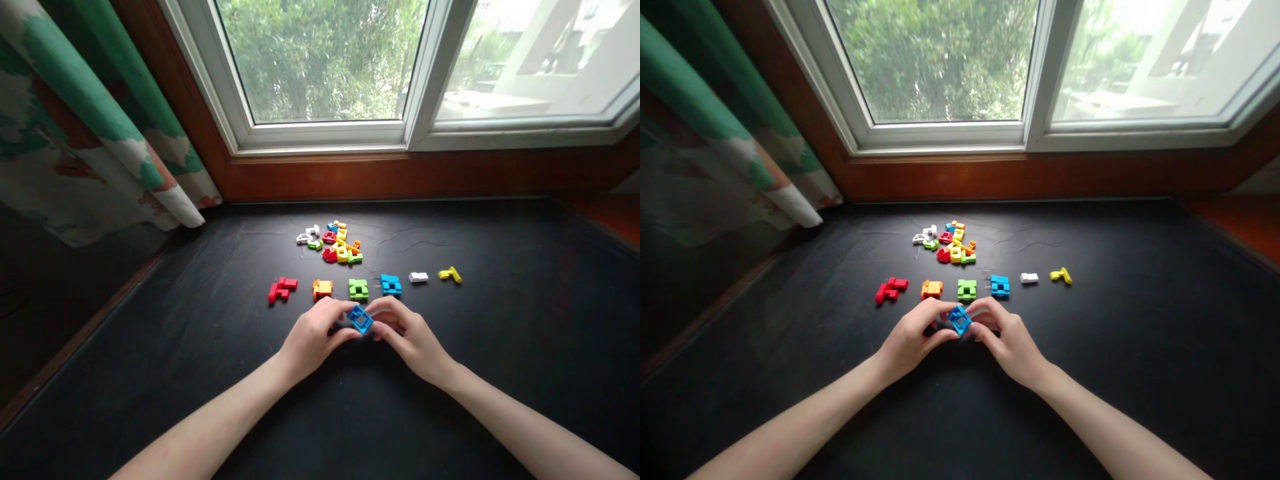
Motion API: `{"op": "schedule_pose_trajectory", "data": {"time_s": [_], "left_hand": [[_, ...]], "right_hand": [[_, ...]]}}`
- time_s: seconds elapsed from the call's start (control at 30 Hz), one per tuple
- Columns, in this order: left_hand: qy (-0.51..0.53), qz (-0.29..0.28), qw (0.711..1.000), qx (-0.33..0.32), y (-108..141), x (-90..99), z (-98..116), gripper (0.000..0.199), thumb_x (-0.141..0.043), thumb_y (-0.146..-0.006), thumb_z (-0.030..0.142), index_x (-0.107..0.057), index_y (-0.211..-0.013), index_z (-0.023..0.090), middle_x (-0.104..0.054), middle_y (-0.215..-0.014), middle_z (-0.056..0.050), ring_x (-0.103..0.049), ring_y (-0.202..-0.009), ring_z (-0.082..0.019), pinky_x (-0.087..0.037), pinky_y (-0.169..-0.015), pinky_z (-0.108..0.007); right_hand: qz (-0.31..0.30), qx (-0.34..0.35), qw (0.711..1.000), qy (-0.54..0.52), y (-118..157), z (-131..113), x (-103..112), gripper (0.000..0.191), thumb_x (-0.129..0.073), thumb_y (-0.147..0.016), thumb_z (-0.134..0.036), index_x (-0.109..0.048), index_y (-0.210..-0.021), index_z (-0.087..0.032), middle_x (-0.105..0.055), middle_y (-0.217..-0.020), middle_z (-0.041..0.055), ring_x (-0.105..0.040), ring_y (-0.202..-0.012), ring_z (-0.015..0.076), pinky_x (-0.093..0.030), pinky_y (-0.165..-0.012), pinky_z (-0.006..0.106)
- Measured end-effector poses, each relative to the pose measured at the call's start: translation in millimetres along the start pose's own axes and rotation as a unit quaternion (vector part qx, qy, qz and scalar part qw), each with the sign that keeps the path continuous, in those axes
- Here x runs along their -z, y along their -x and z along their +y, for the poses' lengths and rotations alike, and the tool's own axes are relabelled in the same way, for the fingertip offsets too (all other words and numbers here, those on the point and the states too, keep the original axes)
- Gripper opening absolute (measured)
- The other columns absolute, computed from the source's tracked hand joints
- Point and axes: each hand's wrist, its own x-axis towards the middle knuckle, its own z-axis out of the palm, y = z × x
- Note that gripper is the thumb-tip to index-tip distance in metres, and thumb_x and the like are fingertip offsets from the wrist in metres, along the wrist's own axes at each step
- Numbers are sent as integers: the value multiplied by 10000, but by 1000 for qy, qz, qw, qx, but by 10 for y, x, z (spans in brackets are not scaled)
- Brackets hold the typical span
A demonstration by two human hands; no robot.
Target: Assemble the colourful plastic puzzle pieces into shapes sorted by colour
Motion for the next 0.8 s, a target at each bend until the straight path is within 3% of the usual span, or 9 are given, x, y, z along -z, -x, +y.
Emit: {"op": "schedule_pose_trajectory", "data": {"time_s": [0.23, 0.53, 0.8], "left_hand": [[-5, 6, 1000, 11, -2, -5, 0, 200, -657, -904, 222, -626, -1091, 158, -695, -956, -67, -665, -831, -189, -571, -743, -297], [-3, 0, 1000, 3, 1, 8, 23, 156, -645, -879, 115, -604, -1025, 154, -669, -946, -55, -639, -834, -180, -544, -740, -281], [-19, -1, 1000, 16, 2, -11, -1, 172, -670, -861, 87, -606, -998, 168, -663, -924, -40, -630, -830, -183, -524, -728, -275]], "right_hand": [[0, -13, 1000, -8, 6, 11, 11, 126, -576, -976, -325, -545, -1055, -233, -720, -963, 22, -719, -892, 165, -576, -758, 268], [-20, 3, 998, 65, -4, -50, 15, 92, -555, -986, -289, -612, -984, -217, -685, -895, 0, -673, -829, 145, -530, -729, 231], [-6, -2, 997, 79, -2, -45, 22, 176, -508, -1007, -359, -610, -996, -216, -677, -886, 0, -656, -791, 135, -518, -710, 223]]}}
